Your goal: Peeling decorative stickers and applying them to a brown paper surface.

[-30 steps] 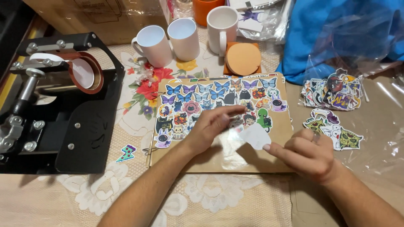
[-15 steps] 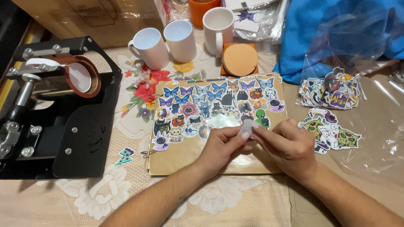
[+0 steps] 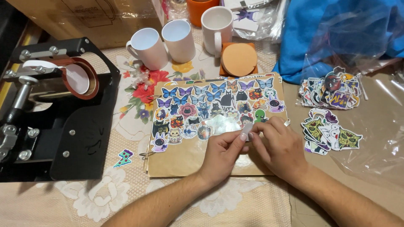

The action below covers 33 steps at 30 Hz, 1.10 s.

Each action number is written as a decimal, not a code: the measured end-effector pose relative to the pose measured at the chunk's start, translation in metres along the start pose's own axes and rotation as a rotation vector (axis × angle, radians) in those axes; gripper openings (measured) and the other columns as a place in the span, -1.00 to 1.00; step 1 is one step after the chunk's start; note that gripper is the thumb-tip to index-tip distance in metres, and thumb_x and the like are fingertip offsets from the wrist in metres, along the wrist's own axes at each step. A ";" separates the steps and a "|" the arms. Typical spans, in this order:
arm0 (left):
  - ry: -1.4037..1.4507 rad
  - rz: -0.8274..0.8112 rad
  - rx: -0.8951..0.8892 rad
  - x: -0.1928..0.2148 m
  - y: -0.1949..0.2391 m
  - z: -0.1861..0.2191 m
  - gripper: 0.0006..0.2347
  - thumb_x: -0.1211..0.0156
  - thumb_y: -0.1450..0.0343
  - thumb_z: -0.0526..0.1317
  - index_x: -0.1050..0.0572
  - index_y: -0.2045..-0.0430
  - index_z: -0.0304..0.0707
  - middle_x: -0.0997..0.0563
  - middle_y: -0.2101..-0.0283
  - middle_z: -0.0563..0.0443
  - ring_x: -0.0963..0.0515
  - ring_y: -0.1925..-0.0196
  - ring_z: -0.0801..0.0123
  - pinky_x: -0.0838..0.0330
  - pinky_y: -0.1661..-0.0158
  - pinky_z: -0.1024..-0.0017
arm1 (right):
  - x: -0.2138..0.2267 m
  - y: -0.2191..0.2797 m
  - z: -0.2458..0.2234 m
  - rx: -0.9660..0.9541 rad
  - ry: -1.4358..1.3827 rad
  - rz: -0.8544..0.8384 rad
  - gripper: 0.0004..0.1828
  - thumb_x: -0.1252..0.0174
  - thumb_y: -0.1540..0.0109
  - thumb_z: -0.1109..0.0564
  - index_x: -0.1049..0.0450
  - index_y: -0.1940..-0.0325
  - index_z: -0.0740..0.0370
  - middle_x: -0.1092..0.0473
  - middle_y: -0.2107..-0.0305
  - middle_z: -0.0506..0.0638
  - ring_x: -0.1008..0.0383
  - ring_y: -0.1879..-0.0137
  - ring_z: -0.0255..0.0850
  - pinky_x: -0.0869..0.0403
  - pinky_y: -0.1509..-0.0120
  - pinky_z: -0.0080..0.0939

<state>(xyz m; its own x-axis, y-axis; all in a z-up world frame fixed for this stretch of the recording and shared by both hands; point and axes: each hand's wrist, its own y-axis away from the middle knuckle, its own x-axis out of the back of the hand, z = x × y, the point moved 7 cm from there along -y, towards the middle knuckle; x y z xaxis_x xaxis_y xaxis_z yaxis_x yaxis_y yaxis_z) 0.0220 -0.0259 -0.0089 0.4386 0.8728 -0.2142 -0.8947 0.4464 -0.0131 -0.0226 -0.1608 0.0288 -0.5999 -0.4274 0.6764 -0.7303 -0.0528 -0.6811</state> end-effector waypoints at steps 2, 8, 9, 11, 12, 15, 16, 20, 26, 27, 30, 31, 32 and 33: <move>0.028 -0.004 0.004 -0.004 0.000 0.000 -0.75 -0.13 -0.51 -0.26 -0.57 0.01 -0.44 -0.70 0.19 -0.24 -0.64 0.15 0.29 -0.62 0.10 0.28 | -0.001 -0.003 0.002 -0.067 -0.110 -0.054 -0.95 -0.15 -0.29 0.07 -0.46 0.20 0.03 -0.28 0.47 -0.11 -0.43 0.35 -0.10 -0.45 0.23 -0.16; 0.128 0.022 0.049 -0.001 0.002 -0.001 -0.73 -0.13 -0.50 -0.24 -0.57 0.04 -0.51 -0.70 0.25 -0.24 -0.67 0.18 0.18 -0.64 0.16 0.27 | 0.001 -0.010 0.013 -0.238 -0.558 -0.046 -0.90 -0.08 -0.34 0.13 -0.45 0.19 0.18 -0.25 0.47 -0.01 -0.31 0.38 -0.18 -0.38 0.21 -0.21; 0.132 0.036 0.061 0.001 0.003 0.001 -0.73 -0.13 -0.50 -0.23 -0.57 0.05 -0.52 -0.71 0.26 -0.20 -0.67 0.17 0.20 -0.64 0.16 0.29 | 0.004 -0.010 0.018 -0.263 -0.589 0.007 -0.89 -0.09 -0.34 0.16 -0.49 0.17 0.22 -0.28 0.46 0.00 -0.28 0.37 -0.24 -0.36 0.21 -0.23; 0.110 0.040 0.048 0.000 0.000 0.003 -0.72 -0.13 -0.50 -0.23 -0.56 0.04 -0.54 -0.70 0.27 -0.24 -0.68 0.20 0.18 -0.64 0.16 0.28 | 0.010 -0.008 0.016 -0.221 -0.506 0.031 -0.86 -0.23 -0.25 0.13 -0.57 0.12 0.16 -0.30 0.49 -0.02 -0.28 0.43 -0.25 -0.36 0.25 -0.27; 0.088 0.043 0.035 0.000 -0.001 0.004 -0.71 -0.13 -0.49 -0.23 -0.55 0.04 -0.57 -0.70 0.28 -0.28 -0.68 0.22 0.15 -0.64 0.16 0.28 | 0.015 -0.007 0.014 -0.179 -0.422 0.056 -0.75 -0.37 -0.16 0.11 -0.65 0.08 0.10 -0.33 0.52 -0.03 -0.27 0.49 -0.26 -0.36 0.29 -0.30; 0.043 0.012 -0.017 0.001 0.000 -0.005 -0.76 -0.13 -0.51 -0.25 -0.59 0.05 -0.46 -0.71 0.25 -0.23 -0.64 0.15 0.25 -0.62 0.12 0.29 | 0.012 -0.002 0.002 -0.094 -0.272 0.097 -0.81 -0.43 -0.11 0.12 -0.68 0.20 -0.04 -0.33 0.58 -0.15 -0.32 0.49 -0.26 -0.36 0.28 -0.39; 0.043 0.011 -0.016 0.001 0.001 -0.003 -0.76 -0.13 -0.51 -0.25 -0.59 0.05 -0.46 -0.71 0.25 -0.23 -0.64 0.15 0.25 -0.62 0.12 0.29 | 0.013 -0.003 0.001 -0.096 -0.272 0.097 -0.81 -0.43 -0.11 0.12 -0.68 0.20 -0.04 -0.33 0.58 -0.15 -0.32 0.49 -0.26 -0.36 0.28 -0.39; -0.012 0.004 -0.039 -0.001 0.003 0.003 -0.77 -0.12 -0.51 -0.27 -0.60 0.06 -0.44 -0.71 0.24 -0.23 -0.64 0.16 0.30 -0.62 0.13 0.31 | 0.017 -0.007 -0.003 -0.085 -0.239 0.107 -0.91 -0.41 -0.13 0.13 -0.67 0.31 -0.06 -0.34 0.60 -0.21 -0.31 0.48 -0.28 -0.37 0.27 -0.39; 0.140 0.000 0.035 0.001 0.002 -0.009 -0.75 -0.09 -0.52 -0.26 -0.58 0.06 -0.52 -0.70 0.25 -0.29 -0.68 0.18 0.18 -0.64 0.14 0.23 | 0.013 -0.011 0.006 -0.190 -0.449 0.043 -0.93 -0.32 -0.18 0.18 -0.63 0.27 0.03 -0.29 0.57 -0.14 -0.26 0.47 -0.28 -0.39 0.26 -0.30; 0.200 -0.007 0.060 0.002 0.002 -0.013 -0.75 -0.09 -0.52 -0.27 -0.57 0.07 -0.56 -0.70 0.24 -0.33 -0.69 0.18 0.11 -0.64 0.15 0.21 | 0.010 -0.012 0.006 -0.219 -0.532 0.011 -0.95 -0.27 -0.22 0.18 -0.62 0.25 0.06 -0.26 0.55 -0.10 -0.21 0.47 -0.33 -0.38 0.28 -0.30; 0.241 -0.021 0.108 -0.001 0.003 -0.012 -0.73 -0.09 -0.52 -0.25 -0.56 0.07 -0.57 -0.70 0.25 -0.30 -0.69 0.19 0.11 -0.65 0.18 0.26 | 0.003 -0.010 0.013 -0.270 -0.691 -0.056 -0.96 -0.24 -0.24 0.15 -0.59 0.26 0.11 -0.25 0.50 -0.08 -0.21 0.41 -0.32 -0.37 0.24 -0.28; 0.241 -0.020 0.107 0.000 0.003 -0.013 -0.73 -0.09 -0.52 -0.25 -0.56 0.07 -0.57 -0.70 0.25 -0.30 -0.69 0.19 0.11 -0.65 0.18 0.26 | 0.003 -0.009 0.015 -0.270 -0.691 -0.056 -0.96 -0.24 -0.24 0.15 -0.59 0.26 0.11 -0.25 0.50 -0.08 -0.21 0.41 -0.32 -0.37 0.24 -0.28; 0.254 -0.028 0.122 0.000 0.003 -0.015 -0.73 -0.09 -0.52 -0.24 -0.56 0.07 -0.57 -0.69 0.24 -0.31 -0.69 0.19 0.09 -0.65 0.18 0.26 | 0.001 -0.008 0.018 -0.293 -0.766 -0.085 -0.95 -0.22 -0.25 0.16 -0.58 0.26 0.15 -0.25 0.47 -0.06 -0.20 0.36 -0.33 -0.37 0.19 -0.29; 0.266 -0.037 0.136 0.000 0.003 -0.016 -0.73 -0.09 -0.52 -0.24 -0.55 0.07 -0.57 -0.69 0.23 -0.33 -0.69 0.19 0.06 -0.65 0.18 0.25 | -0.002 -0.006 0.020 -0.316 -0.842 -0.113 -0.94 -0.21 -0.25 0.17 -0.57 0.25 0.19 -0.24 0.43 -0.05 -0.19 0.31 -0.34 -0.37 0.14 -0.29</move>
<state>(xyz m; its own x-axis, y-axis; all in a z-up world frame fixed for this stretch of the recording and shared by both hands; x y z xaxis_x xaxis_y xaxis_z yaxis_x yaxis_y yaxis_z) 0.0178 -0.0283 -0.0249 0.4173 0.7812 -0.4644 -0.8512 0.5149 0.1012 -0.0099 -0.1777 0.0259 -0.1727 -0.9598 0.2213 -0.9005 0.0629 -0.4302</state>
